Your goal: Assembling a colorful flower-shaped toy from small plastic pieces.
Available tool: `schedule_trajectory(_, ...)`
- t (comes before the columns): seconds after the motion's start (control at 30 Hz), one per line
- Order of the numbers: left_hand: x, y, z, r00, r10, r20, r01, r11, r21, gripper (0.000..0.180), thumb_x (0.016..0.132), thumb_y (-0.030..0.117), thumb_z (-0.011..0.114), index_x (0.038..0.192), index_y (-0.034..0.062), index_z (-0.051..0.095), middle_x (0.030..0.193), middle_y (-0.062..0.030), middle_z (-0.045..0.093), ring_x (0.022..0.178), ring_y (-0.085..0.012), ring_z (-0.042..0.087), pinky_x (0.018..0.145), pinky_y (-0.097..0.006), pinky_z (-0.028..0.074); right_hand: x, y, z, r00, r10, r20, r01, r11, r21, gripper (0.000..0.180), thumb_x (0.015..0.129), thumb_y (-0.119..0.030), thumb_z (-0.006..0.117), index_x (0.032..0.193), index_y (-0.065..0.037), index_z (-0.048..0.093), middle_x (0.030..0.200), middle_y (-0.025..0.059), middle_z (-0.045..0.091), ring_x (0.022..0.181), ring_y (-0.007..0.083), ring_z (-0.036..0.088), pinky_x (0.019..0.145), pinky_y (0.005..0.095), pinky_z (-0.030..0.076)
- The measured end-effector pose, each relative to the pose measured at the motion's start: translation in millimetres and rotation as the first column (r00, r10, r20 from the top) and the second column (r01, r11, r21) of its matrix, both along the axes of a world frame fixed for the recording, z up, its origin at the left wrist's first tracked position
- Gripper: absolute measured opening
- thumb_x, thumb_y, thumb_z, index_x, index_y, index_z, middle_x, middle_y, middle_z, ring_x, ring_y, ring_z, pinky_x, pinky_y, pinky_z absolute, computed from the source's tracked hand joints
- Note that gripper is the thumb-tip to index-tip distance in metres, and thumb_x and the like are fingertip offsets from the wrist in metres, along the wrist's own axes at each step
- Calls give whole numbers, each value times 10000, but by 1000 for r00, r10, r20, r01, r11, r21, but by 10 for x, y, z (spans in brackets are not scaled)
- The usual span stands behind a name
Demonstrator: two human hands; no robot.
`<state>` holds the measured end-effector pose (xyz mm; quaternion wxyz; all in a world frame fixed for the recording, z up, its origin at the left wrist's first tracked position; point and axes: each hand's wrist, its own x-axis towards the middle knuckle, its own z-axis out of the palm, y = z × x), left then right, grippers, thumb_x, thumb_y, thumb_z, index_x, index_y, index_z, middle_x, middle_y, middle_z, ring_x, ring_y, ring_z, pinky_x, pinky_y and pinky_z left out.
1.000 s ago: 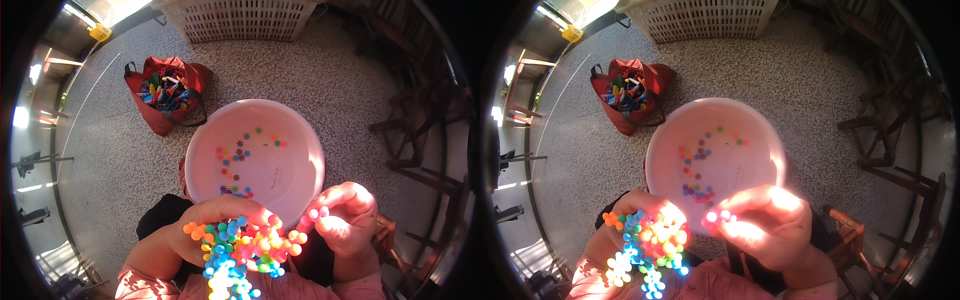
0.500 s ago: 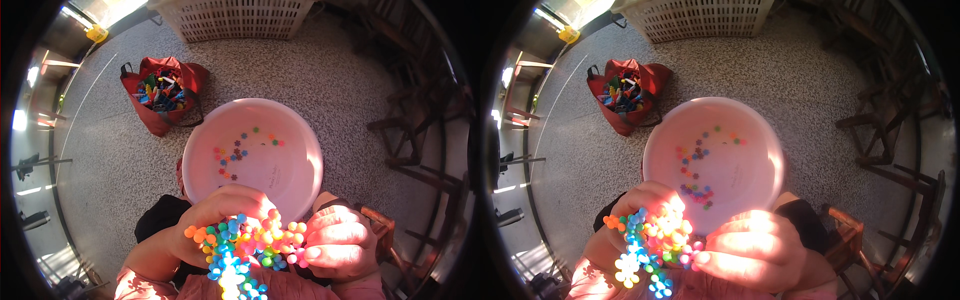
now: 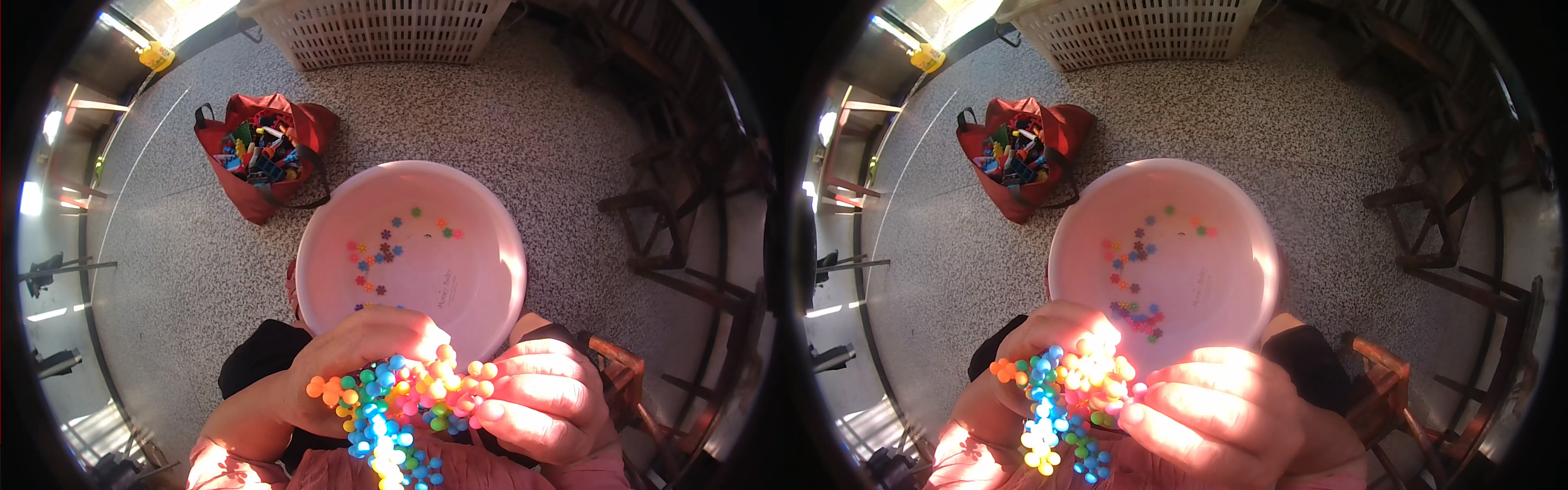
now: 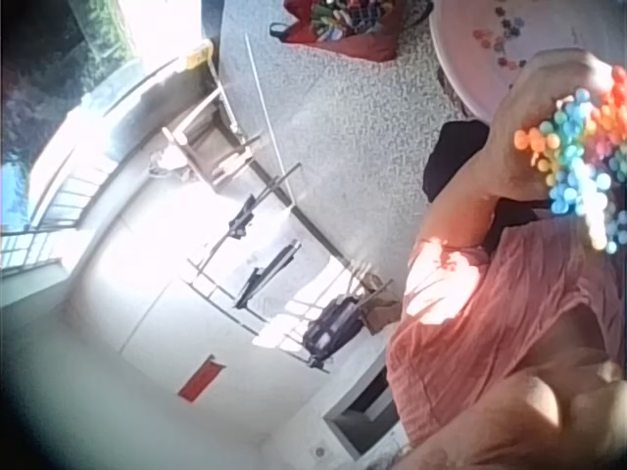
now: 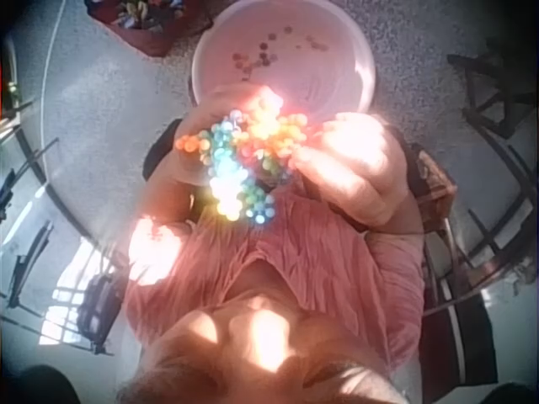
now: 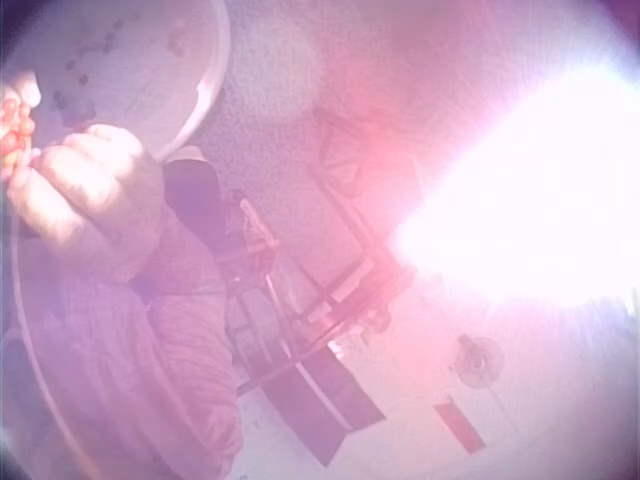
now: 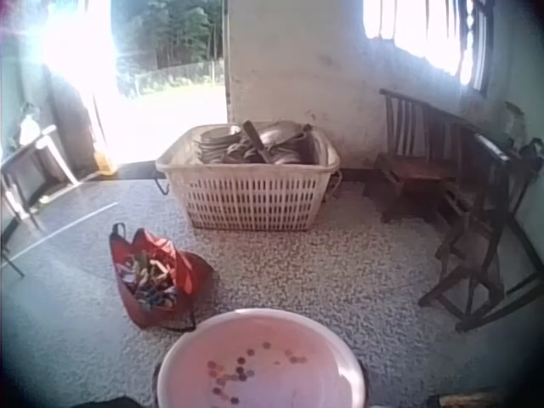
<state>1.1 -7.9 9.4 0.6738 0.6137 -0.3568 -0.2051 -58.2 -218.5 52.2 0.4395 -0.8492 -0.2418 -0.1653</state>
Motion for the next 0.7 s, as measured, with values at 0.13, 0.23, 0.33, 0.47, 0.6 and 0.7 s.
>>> schedule_trajectory(0.13,8,-14,-1,998,-31,-50,32,999,18,487,693,141,712,1119,26,505,1104,-145,526,1021,-264,520,852,-340,408,-17,40,-49,997,-72,36,71,997,42,255,634,-52,676,866,-95,580,794,37,546,693,195,586,600,309,500)
schedule_trajectory(0.23,-12,-28,-156,989,45,138,-43,999,-17,518,668,142,728,1122,22,509,1106,-142,527,1019,-263,518,839,-336,418,-4,38,-7,998,-53,17,52,998,36,289,614,-50,693,874,-92,576,805,36,541,714,198,582,622,318,499)
schedule_trajectory(0.33,-67,-24,-5,997,69,34,-71,995,64,537,649,143,738,1120,18,513,1090,-137,540,1018,-258,515,827,-333,424,5,33,74,1000,4,-19,-3,1000,2,322,593,-73,712,883,-87,571,826,35,535,749,208,580,650,331,496)
schedule_trajectory(0.47,-107,15,24,996,76,-50,-72,994,77,566,634,145,749,1126,11,504,1065,-133,562,998,-249,525,814,-335,429,-6,53,97,991,-6,-136,10,1000,29,356,576,-105,724,896,-77,570,841,41,530,774,228,579,680,347,495)
schedule_trajectory(0.6,-11,37,64,996,-35,-77,41,995,87,610,624,137,752,1150,0,476,1052,-141,575,941,-276,559,800,-345,435,-11,106,16,998,-56,-33,59,993,101,334,589,-96,711,893,-55,578,825,52,537,770,256,593,702,374,499)
schedule_trajectory(0.7,-8,80,28,997,-63,-51,68,992,106,622,623,136,751,1157,-6,466,1044,-148,577,921,-293,571,800,-355,436,24,108,-41,1000,-26,-2,26,989,144,299,592,-74,693,870,-39,589,843,74,563,768,270,603,696,382,504)
